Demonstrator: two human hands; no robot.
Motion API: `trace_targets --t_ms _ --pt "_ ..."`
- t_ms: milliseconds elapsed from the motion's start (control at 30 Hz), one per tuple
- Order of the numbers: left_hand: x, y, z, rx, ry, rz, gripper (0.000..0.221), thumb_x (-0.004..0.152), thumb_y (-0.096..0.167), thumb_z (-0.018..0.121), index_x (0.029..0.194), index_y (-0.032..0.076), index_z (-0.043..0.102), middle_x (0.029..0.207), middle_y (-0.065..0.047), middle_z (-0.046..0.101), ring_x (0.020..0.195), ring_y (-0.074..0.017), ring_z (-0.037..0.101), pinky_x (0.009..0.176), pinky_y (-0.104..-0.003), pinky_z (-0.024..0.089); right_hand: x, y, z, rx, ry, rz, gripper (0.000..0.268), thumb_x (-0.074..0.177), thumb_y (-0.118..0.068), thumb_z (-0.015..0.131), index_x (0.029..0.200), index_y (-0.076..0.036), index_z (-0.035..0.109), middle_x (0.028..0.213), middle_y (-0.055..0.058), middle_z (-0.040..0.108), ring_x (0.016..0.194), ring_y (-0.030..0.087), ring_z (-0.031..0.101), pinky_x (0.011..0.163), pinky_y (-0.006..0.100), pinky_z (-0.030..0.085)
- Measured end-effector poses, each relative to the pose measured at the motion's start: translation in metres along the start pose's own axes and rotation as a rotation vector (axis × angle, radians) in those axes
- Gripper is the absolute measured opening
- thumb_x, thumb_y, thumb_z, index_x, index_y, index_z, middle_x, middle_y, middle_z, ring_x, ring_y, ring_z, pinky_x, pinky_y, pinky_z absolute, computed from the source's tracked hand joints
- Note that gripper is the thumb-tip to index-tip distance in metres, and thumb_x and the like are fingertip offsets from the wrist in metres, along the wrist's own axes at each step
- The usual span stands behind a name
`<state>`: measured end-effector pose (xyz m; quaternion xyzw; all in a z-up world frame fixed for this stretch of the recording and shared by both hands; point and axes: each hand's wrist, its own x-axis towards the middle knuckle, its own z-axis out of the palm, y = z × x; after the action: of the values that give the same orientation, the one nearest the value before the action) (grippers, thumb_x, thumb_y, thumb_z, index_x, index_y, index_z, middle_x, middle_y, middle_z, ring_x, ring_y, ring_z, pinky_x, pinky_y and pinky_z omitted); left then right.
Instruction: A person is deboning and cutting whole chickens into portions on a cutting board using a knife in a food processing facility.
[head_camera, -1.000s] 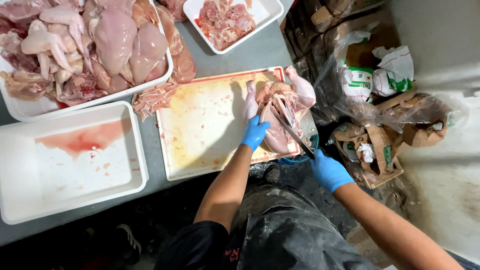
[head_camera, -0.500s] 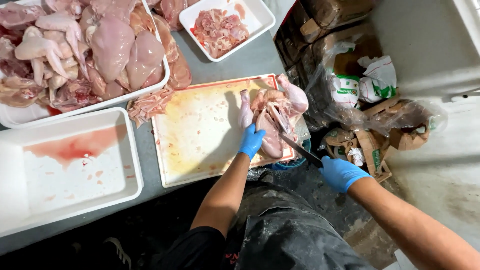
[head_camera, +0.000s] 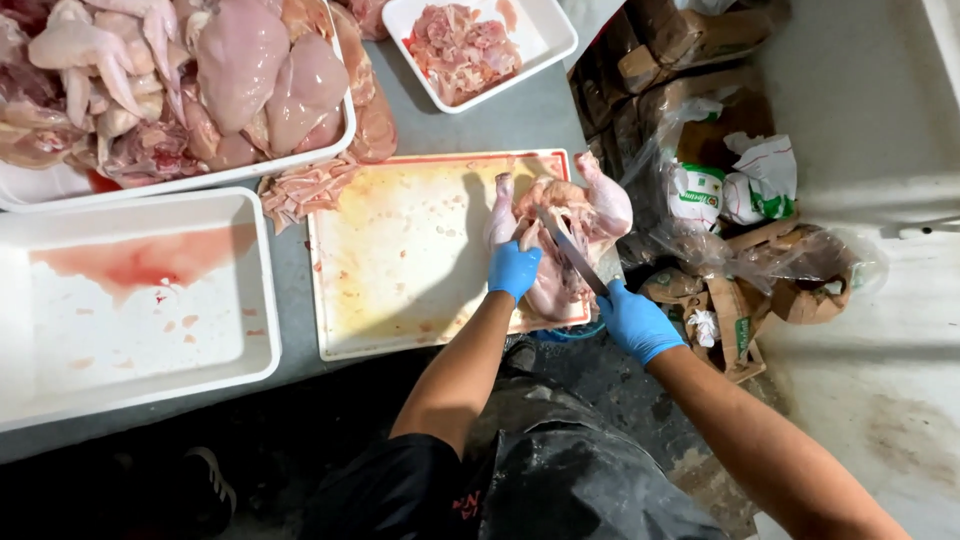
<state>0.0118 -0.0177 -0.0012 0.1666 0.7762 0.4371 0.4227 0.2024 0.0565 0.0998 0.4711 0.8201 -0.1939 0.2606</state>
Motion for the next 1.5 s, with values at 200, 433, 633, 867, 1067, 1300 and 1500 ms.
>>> trace_targets --t_ms 200,433,633,867,1067,1300,1500 --pt "0.039 -0.06 0.052 -0.532 0.166 0.436 0.106 0.07 -0.019 0.059 0.169 0.006 0.031 0.165 -0.033 0.035 0.147 -0.0433 0.045 0.116 -0.033 0.058 0.014 -0.006 0.02 -0.044 0.005 -0.026 0.033 0.114 -0.04 0.041 0.121 -0.01 0.051 0.1 0.029 0.079 0.101 0.047 0.078 0.09 0.06 0.061" --pt "0.051 -0.096 0.048 -0.105 -0.045 0.003 0.04 0.082 0.041 0.072 0.116 0.022 0.079 0.115 -0.012 0.079 0.117 -0.0373 0.071 0.103 -0.051 0.058 -0.043 0.025 0.003 -0.244 -0.123 0.088 0.022 0.113 -0.028 0.04 0.118 -0.009 0.05 0.098 0.024 0.081 0.099 0.043 0.081 0.089 0.054 0.064" --pt "0.065 -0.112 0.044 -0.112 -0.072 0.038 0.041 0.081 0.039 0.074 0.118 0.024 0.079 0.121 -0.011 0.078 0.122 -0.0371 0.07 0.104 -0.051 0.057 -0.021 0.027 0.012 -0.14 -0.085 0.05 0.031 0.112 -0.035 0.045 0.123 -0.008 0.053 0.101 0.031 0.079 0.102 0.049 0.078 0.089 0.06 0.062" --pt "0.048 -0.1 0.03 -0.074 -0.119 0.084 0.028 0.08 0.038 0.071 0.102 0.023 0.077 0.109 -0.009 0.078 0.115 -0.0348 0.072 0.1 -0.051 0.057 -0.012 0.08 0.053 -0.584 -0.056 -0.158 0.023 0.105 -0.017 0.054 0.127 -0.013 0.059 0.121 0.02 0.07 0.085 0.04 0.081 0.072 0.051 0.066" --pt "0.057 -0.109 0.034 -0.124 -0.161 0.096 0.037 0.08 0.034 0.073 0.114 0.02 0.078 0.117 -0.013 0.078 0.121 -0.0371 0.071 0.105 -0.051 0.057 -0.039 0.028 0.004 -0.088 -0.084 0.025 0.03 0.109 -0.036 0.05 0.123 -0.01 0.056 0.103 0.027 0.08 0.101 0.047 0.079 0.088 0.059 0.063" --pt "0.071 -0.127 0.049 -0.124 -0.166 0.085 0.04 0.079 0.034 0.075 0.118 0.023 0.079 0.119 -0.01 0.078 0.122 -0.0339 0.071 0.105 -0.05 0.057 -0.027 0.037 0.008 -0.14 -0.149 0.047 0.033 0.11 -0.043 0.048 0.125 -0.013 0.053 0.105 0.027 0.08 0.106 0.048 0.077 0.092 0.059 0.061" --pt "0.07 -0.129 0.047 -0.11 -0.173 0.118 0.036 0.08 0.033 0.074 0.113 0.02 0.079 0.115 -0.012 0.079 0.12 -0.0376 0.071 0.105 -0.051 0.057 -0.018 0.035 0.026 -0.16 -0.121 0.045 0.028 0.109 -0.03 0.049 0.13 -0.012 0.051 0.101 0.027 0.08 0.099 0.047 0.079 0.087 0.06 0.063"
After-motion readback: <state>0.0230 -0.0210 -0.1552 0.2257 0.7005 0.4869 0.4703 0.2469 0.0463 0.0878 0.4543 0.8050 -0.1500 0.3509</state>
